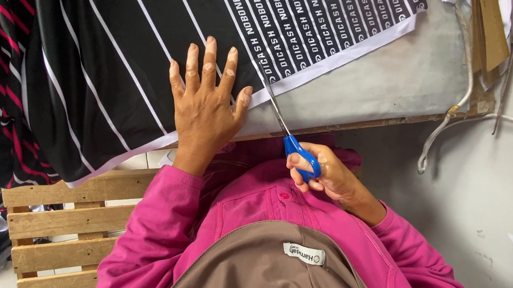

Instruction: The person cuts a large piece of black and white striped fabric using blue scissors. They repeatedly align the fabric on a table, cut along the edge, and adjust the material to continue cutting.

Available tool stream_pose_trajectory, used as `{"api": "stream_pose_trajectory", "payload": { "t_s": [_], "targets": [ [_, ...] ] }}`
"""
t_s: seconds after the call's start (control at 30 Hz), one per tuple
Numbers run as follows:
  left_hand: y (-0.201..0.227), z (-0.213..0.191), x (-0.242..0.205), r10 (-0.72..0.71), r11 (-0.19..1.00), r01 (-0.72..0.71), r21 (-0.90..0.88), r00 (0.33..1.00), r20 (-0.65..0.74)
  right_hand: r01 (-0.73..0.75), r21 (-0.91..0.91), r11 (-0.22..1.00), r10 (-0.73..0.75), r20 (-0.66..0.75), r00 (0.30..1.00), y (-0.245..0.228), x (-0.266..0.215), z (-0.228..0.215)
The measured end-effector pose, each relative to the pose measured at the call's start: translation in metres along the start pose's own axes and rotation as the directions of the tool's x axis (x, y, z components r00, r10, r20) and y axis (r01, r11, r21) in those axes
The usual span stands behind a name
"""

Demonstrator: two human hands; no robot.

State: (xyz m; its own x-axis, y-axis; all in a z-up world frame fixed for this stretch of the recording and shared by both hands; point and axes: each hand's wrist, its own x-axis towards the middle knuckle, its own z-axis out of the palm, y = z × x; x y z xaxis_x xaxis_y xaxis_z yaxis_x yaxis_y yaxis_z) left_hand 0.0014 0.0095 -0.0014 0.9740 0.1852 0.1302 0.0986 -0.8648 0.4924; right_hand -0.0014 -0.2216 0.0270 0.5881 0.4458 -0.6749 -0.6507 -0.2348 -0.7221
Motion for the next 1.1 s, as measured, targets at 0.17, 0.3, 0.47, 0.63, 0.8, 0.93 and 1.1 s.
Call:
{"api": "stream_pose_trajectory", "payload": {
  "t_s": [0.17,0.3,0.47,0.63,0.8,0.93,1.1],
  "targets": [
    [0.000,0.000,0.000,-0.013,1.000,0.013,-0.005,1.000,0.019,0.018,-0.008,1.000,-0.018,-0.015,1.000,-0.007,0.003,0.008],
    [0.000,0.000,0.000,-0.019,1.000,0.020,-0.015,0.999,0.033,0.006,-0.021,1.000,-0.007,-0.038,0.999,-0.008,0.002,0.009],
    [0.000,0.000,0.000,-0.024,1.000,0.024,-0.007,0.999,0.047,-0.015,-0.032,0.999,0.013,-0.040,0.999,-0.011,0.004,0.007],
    [0.000,0.000,0.000,-0.025,1.000,0.024,0.015,0.999,0.047,-0.003,-0.002,1.000,0.003,-0.026,1.000,-0.014,0.013,0.009],
    [0.001,-0.001,0.000,-0.028,1.000,0.028,0.003,0.998,0.050,-0.013,-0.036,0.999,0.011,-0.056,0.998,-0.022,0.013,0.015],
    [0.000,-0.001,0.000,-0.031,0.999,0.032,-0.003,0.998,0.061,-0.022,-0.048,0.999,0.019,-0.064,0.998,-0.023,0.012,0.013],
    [0.000,-0.002,0.000,-0.031,1.000,0.031,-0.001,0.998,0.061,-0.001,0.010,1.000,0.001,-0.030,1.000,-0.028,0.020,0.016]
  ]
}}
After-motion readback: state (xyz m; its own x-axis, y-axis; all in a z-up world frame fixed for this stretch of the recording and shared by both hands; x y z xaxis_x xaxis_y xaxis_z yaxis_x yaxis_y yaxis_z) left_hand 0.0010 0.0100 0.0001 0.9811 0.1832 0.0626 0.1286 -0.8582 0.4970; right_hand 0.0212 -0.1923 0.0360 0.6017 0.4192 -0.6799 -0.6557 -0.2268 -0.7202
